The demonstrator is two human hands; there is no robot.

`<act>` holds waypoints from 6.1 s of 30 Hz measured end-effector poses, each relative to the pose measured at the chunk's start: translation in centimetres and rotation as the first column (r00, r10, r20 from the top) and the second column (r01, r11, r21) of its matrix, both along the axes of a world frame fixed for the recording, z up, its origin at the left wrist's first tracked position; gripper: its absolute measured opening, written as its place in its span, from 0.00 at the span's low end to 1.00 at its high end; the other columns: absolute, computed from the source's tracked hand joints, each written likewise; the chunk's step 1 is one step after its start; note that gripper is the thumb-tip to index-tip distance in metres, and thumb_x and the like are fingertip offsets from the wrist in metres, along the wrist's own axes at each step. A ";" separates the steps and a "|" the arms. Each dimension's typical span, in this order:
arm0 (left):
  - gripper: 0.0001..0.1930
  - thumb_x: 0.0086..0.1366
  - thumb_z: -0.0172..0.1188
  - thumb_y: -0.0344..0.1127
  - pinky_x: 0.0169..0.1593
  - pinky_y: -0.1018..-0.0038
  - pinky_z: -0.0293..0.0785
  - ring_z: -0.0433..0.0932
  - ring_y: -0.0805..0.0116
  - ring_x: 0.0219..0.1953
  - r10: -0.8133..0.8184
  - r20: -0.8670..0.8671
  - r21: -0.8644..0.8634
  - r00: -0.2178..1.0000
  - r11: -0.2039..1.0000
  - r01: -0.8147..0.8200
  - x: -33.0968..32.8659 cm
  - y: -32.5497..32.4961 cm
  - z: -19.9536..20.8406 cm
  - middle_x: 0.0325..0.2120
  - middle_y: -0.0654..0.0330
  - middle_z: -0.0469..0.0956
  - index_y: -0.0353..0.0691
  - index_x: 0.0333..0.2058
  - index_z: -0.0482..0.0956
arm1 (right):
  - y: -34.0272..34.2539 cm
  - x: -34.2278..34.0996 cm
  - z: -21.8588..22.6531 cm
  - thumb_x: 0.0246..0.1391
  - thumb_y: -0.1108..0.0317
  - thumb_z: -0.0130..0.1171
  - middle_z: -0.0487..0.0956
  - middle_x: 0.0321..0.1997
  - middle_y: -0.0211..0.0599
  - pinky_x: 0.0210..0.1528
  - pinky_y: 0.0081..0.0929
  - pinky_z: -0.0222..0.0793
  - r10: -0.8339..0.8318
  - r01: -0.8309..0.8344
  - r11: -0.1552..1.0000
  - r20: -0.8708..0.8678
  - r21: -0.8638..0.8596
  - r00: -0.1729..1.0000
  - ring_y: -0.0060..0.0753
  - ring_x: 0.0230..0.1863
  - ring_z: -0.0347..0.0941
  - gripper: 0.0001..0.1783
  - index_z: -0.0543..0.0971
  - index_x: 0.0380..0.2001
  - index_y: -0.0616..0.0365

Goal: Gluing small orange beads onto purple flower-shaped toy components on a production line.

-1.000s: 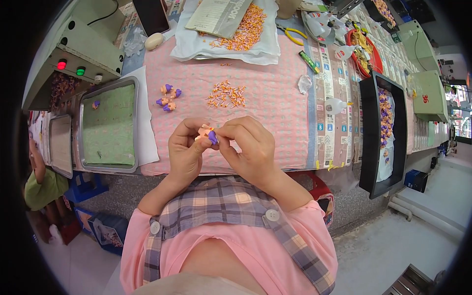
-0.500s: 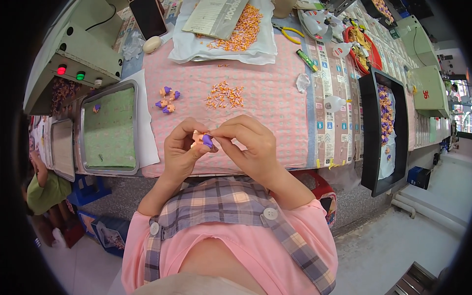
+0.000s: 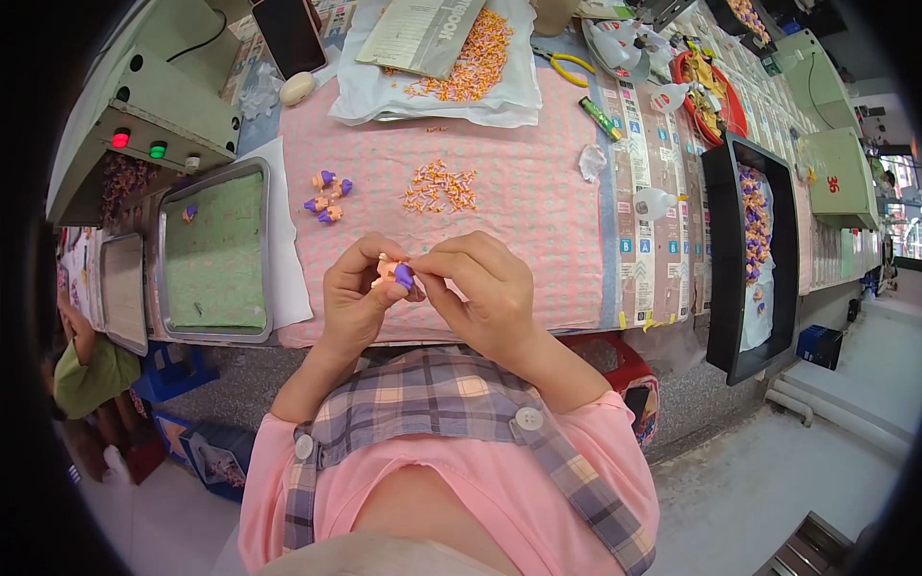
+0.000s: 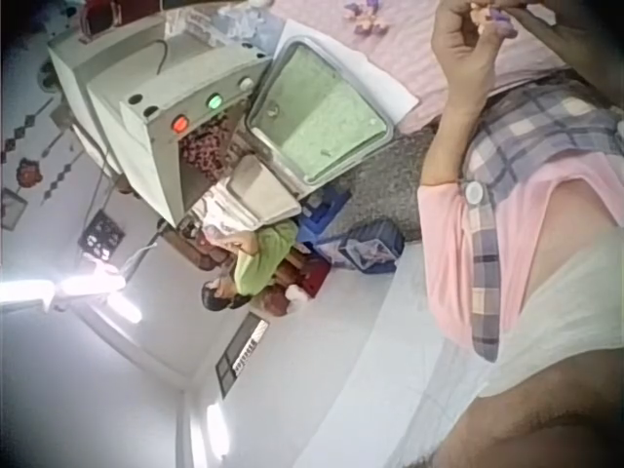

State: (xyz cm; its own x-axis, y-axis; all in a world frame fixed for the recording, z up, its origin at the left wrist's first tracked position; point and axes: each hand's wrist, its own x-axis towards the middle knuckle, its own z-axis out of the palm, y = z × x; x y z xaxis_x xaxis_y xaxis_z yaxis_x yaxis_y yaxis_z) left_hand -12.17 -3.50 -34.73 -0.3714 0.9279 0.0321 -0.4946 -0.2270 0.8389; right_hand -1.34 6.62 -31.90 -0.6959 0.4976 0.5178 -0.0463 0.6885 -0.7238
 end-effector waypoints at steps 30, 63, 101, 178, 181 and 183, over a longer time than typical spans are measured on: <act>0.14 0.47 0.56 0.23 0.30 0.76 0.67 0.72 0.65 0.27 0.268 -0.836 0.154 0.478 0.952 -0.264 -0.5 -0.2 0.6 0.27 0.57 0.71 0.37 0.35 0.67 | 0.3 0.6 -0.6 0.30 0.81 0.58 0.75 0.25 0.36 0.27 0.20 0.66 0.062 -0.062 0.989 0.002 0.136 0.998 0.29 0.26 0.71 0.09 0.74 0.22 0.60; 0.07 0.46 0.54 0.23 0.32 0.78 0.66 0.70 0.71 0.27 0.332 -0.872 0.029 0.360 0.768 -0.639 -5.6 -3.1 -2.7 0.26 0.59 0.72 0.37 0.28 0.70 | 4.0 2.3 -3.0 0.43 0.82 0.46 0.65 0.24 0.33 0.29 0.14 0.59 -0.197 0.166 0.946 -0.088 -0.279 0.976 0.19 0.26 0.61 0.08 0.61 0.20 0.58; 0.10 0.54 0.51 0.29 0.27 0.88 0.61 0.66 0.82 0.25 0.163 -0.185 -0.260 0.969 0.943 -0.208 -2.0 2.5 -2.8 0.30 0.63 0.72 0.35 0.36 0.72 | 3.2 2.0 -5.6 0.42 0.62 0.56 0.74 0.33 0.32 0.36 0.24 0.63 0.022 -0.039 0.768 -0.035 -0.639 0.999 0.21 0.33 0.69 0.20 0.67 0.39 0.59; 0.09 0.53 0.53 0.32 0.30 0.80 0.70 0.70 0.77 0.26 0.079 0.270 -0.178 0.960 0.984 -0.031 -1.6 -0.4 -0.8 0.28 0.60 0.72 0.38 0.34 0.71 | -0.1 1.8 -0.7 0.36 0.49 0.60 0.66 0.18 0.29 0.19 0.18 0.53 -0.179 0.116 0.974 -0.349 -0.195 0.920 0.22 0.17 0.60 0.25 0.66 0.23 0.60; 0.09 0.53 0.54 0.32 0.29 0.80 0.69 0.70 0.77 0.26 0.077 0.258 -0.173 0.963 0.984 -0.032 -1.6 -0.3 -0.8 0.28 0.60 0.72 0.38 0.34 0.71 | 0.0 1.9 -0.7 0.36 0.49 0.60 0.66 0.18 0.29 0.19 0.18 0.53 -0.177 0.117 0.975 -0.343 -0.188 0.922 0.22 0.17 0.60 0.25 0.66 0.23 0.61; 0.09 0.53 0.53 0.32 0.29 0.80 0.69 0.69 0.77 0.26 0.079 0.255 -0.174 0.964 0.984 -0.035 -1.5 -0.3 -0.8 0.28 0.60 0.72 0.38 0.34 0.71 | 0.0 1.9 -0.7 0.36 0.49 0.60 0.66 0.18 0.29 0.19 0.18 0.53 -0.171 0.118 0.978 -0.331 -0.175 0.928 0.22 0.17 0.60 0.26 0.66 0.23 0.62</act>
State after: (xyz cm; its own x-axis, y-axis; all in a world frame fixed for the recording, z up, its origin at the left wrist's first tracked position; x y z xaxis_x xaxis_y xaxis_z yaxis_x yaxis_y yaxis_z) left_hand -13.70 -3.81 -35.54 -0.3988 0.8887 -0.2260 -0.6910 -0.1293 0.7112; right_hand 0.61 6.66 -32.58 -0.4039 0.6692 0.6237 -0.2177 0.5920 -0.7760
